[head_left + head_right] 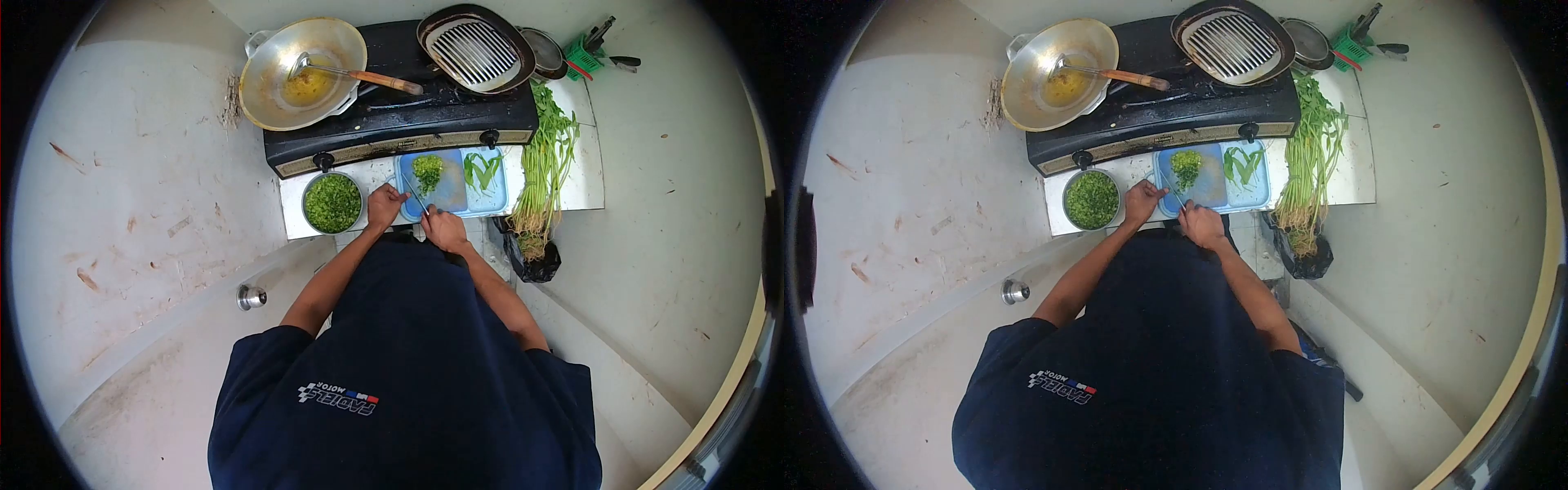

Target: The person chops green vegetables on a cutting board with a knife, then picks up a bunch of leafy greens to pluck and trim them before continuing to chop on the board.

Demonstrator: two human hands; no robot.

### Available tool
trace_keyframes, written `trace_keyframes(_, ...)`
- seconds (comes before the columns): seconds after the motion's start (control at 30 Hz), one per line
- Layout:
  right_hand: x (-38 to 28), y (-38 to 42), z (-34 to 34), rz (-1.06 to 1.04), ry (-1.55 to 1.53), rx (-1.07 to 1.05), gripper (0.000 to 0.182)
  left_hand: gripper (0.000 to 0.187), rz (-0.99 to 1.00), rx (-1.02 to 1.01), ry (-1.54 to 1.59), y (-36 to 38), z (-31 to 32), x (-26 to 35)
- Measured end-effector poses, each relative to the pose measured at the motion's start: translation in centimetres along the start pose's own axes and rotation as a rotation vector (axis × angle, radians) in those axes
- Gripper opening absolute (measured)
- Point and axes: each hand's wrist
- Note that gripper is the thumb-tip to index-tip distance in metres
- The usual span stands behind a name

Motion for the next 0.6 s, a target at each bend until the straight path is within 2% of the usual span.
trace_keyframes(0.6, 0.4, -0.3, 0.5, -0.088, 0.035, 0.017, 0.033, 0.032, -0.015, -0.012, 0.029, 0.1, -0.5, 0.4)
Point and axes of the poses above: each hand's wrist, its own y-axis away from the middle knuckle, its own z-axis out of the palm, x = y × z, and after that the axes turned 11 degrees about x, right-handed
